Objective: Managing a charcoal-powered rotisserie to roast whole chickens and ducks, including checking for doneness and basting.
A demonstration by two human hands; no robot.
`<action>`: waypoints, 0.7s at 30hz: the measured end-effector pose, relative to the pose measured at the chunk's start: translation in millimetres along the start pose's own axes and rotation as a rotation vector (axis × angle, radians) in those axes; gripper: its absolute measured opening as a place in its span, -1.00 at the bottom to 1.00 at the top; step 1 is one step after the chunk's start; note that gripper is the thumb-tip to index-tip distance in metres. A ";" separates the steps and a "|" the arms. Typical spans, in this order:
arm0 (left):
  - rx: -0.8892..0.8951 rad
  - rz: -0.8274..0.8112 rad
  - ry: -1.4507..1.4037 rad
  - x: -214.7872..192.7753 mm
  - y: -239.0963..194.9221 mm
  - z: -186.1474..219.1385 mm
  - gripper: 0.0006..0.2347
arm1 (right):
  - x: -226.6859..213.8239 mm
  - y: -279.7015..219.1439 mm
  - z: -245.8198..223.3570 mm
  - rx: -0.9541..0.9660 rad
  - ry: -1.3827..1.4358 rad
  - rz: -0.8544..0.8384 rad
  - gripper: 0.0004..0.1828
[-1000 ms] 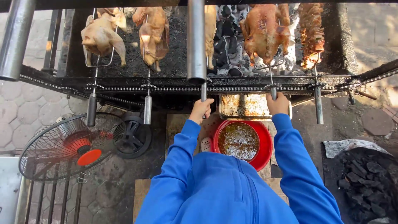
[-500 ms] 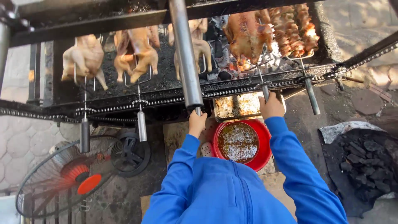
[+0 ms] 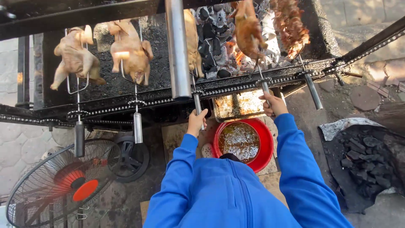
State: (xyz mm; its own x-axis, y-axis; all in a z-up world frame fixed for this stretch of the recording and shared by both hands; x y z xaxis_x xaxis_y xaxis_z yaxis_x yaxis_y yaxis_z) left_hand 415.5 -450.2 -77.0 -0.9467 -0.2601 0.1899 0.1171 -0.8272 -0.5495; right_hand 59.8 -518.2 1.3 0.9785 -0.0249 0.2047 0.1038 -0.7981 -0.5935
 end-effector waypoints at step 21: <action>0.149 0.076 0.154 -22.2 21.9 -15.6 -0.55 | -18.4 20.4 14.1 0.103 0.121 -0.115 -0.51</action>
State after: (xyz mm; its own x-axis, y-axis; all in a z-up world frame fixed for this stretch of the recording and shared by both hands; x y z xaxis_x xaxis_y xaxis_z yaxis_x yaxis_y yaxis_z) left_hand 434.3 -454.8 -105.9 -0.9667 -0.2550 0.0200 0.2221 -0.8756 -0.4289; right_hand 46.4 -525.6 -25.6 0.9311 -0.0143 0.3645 0.2377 -0.7343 -0.6359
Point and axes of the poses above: each hand's wrist, its own y-axis towards the middle knuckle, its own x-axis out of the palm, z = x × y, the point moved 8 cm from there along y, towards the middle knuckle, and after that the axes turned 1 degree about -y, right-handed, at the moved point
